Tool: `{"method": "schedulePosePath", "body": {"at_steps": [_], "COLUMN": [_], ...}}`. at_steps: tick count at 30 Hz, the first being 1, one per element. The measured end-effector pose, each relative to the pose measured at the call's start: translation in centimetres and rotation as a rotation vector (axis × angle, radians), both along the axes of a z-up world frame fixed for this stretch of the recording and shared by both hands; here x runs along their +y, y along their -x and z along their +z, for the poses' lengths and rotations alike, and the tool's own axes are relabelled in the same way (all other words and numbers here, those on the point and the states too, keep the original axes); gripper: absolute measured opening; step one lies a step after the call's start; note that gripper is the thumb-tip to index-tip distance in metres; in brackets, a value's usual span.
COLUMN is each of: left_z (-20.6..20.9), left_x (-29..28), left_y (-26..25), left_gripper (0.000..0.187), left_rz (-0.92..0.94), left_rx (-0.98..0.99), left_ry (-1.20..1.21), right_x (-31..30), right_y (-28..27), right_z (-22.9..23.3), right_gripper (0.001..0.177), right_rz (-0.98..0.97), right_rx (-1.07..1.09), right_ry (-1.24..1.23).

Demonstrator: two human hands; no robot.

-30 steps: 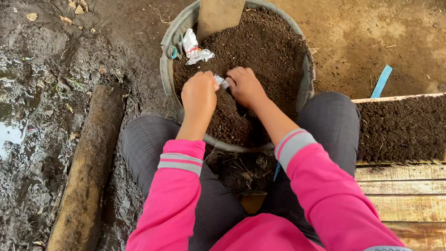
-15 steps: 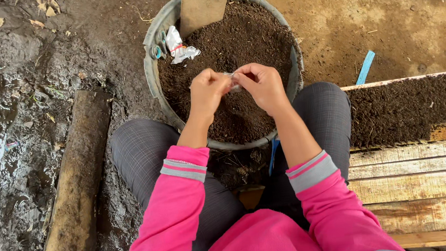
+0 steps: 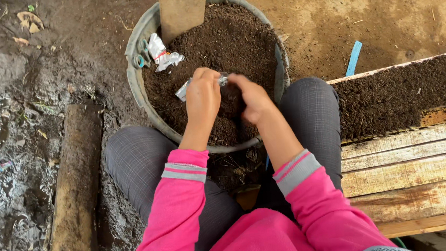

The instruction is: The person scoops soil from a bucket and places it into a wooden seed tray. They then open small seed packets, pour seeds into their hand, and carefully place them into the soil in the tray.

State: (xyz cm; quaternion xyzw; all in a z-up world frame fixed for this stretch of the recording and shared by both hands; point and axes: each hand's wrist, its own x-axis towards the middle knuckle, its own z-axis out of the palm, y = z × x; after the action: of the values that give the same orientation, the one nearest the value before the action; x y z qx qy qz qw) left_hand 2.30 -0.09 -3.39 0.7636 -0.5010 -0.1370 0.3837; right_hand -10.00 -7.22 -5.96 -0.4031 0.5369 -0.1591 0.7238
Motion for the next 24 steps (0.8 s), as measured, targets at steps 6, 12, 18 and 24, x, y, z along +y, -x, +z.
{"method": "schedulePosePath", "body": {"at_steps": [6, 12, 18, 24], "left_z": [1.4, 1.2, 1.6, 7.1], "left_x": [-0.2, -0.4, -0.9, -1.2], "left_y": [3.4, 3.3, 1.4, 1.7], "left_gripper": [0.017, 0.018, 0.032, 0.048], "left_rz": [-0.125, -0.118, -0.118, -0.168], "left_rx": [-0.063, -0.03, 0.208, 0.589], "left_ry": [-0.14, -0.281, -0.403, -0.301], "right_x": [-0.4, -3.2, -3.7, -4.8], "right_y": [0.2, 0.5, 4.1, 5.5], "right_z": [8.6, 4.3, 9.6, 8.9], "right_gripper": [0.029, 0.026, 0.08, 0.072], "right_rz": [-0.586, -0.206, 0.801, 0.831], "right_rx": [-0.397, -0.182, 0.104, 0.222], "right_ry": [-0.171, 0.006, 0.72, 0.675]}}
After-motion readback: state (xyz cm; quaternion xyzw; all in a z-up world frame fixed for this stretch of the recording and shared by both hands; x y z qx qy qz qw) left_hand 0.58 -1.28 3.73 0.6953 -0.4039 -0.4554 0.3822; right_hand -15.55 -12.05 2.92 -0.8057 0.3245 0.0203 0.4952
